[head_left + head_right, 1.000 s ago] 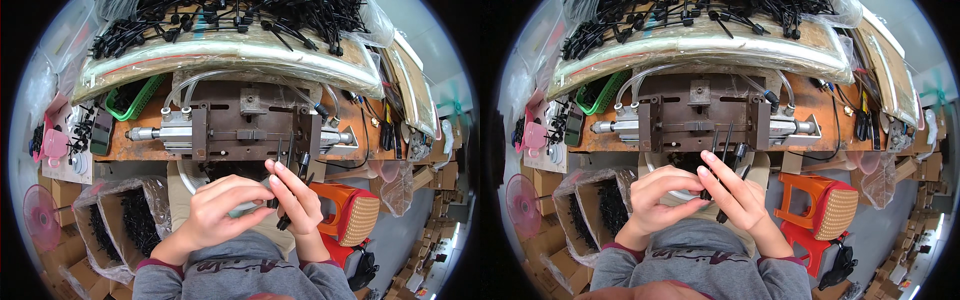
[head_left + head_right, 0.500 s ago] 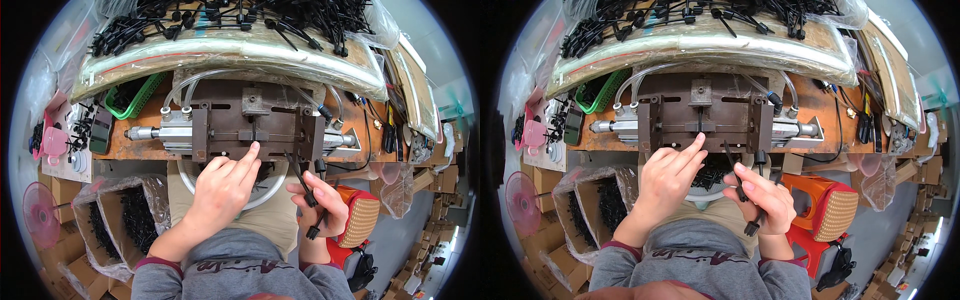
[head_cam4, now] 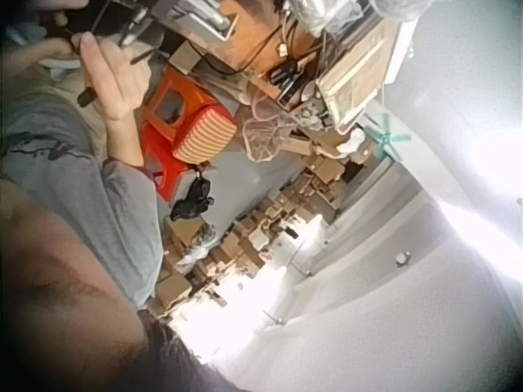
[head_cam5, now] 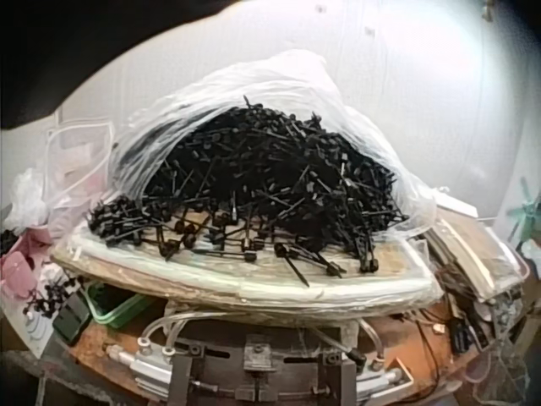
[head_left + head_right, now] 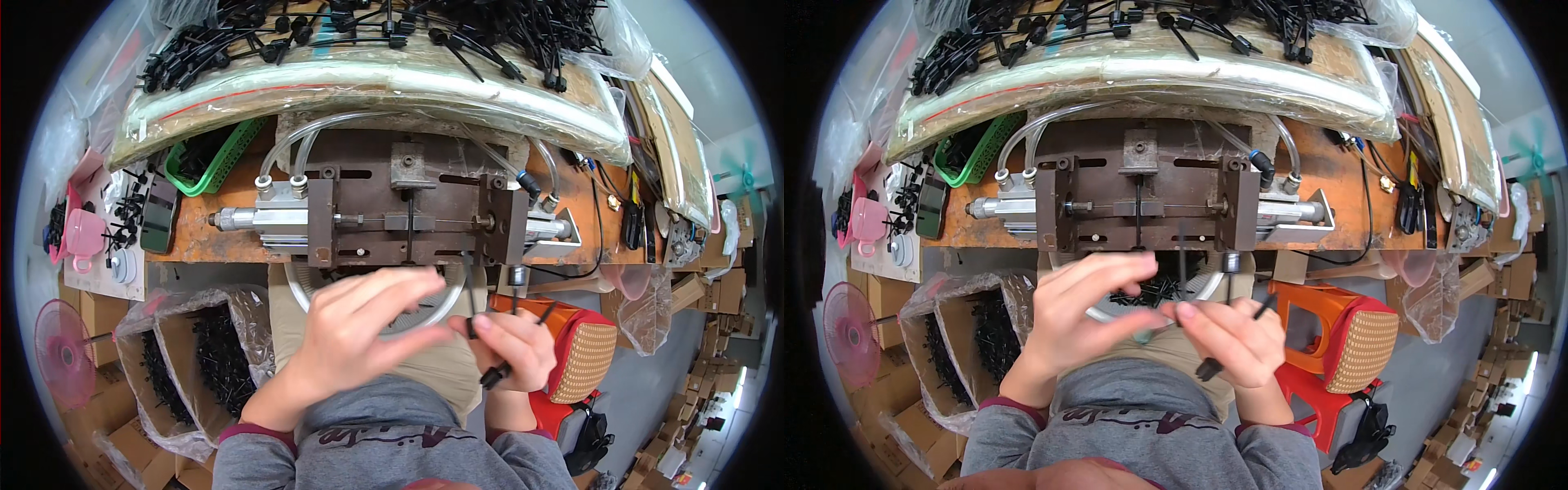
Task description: Sorting and packaging small black plastic components using a pneumatic assembly or sorting fixture.
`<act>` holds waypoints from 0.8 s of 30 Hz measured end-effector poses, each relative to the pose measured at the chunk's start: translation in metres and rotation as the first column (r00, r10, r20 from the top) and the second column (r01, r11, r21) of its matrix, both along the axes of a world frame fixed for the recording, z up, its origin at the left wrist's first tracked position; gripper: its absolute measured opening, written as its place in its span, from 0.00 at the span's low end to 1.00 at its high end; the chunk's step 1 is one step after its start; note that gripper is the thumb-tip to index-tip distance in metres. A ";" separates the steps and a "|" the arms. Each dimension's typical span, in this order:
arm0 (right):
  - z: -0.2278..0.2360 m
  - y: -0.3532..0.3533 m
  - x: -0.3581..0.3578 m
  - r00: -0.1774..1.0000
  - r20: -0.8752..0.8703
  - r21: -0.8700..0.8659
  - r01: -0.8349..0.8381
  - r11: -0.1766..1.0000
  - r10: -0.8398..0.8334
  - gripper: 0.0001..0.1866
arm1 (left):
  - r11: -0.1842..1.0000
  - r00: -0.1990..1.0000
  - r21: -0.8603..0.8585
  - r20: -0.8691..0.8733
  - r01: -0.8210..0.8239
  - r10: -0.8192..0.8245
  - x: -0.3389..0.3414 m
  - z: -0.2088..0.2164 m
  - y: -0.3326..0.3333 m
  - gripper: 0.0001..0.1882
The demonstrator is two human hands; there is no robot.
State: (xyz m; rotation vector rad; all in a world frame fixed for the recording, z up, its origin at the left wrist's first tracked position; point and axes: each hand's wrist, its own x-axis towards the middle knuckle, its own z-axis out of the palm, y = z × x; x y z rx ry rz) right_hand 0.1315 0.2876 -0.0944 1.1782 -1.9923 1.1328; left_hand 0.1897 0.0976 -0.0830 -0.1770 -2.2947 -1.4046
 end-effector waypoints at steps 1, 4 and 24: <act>-0.002 0.000 0.000 0.999 -0.005 0.026 -0.050 0.998 0.050 0.19 | 0.995 0.999 0.093 -0.031 0.045 -0.042 0.003 0.008 0.002 0.22; 0.001 -0.007 -0.001 0.990 -0.002 0.060 -0.142 0.988 0.143 0.18 | 0.995 0.989 0.032 -0.118 0.090 -0.086 0.004 0.001 0.004 0.20; 0.010 0.016 -0.005 0.362 0.760 -0.577 -0.006 0.816 0.540 0.12 | 0.756 0.983 -0.630 -0.082 -0.176 0.161 -0.012 -0.016 0.000 0.13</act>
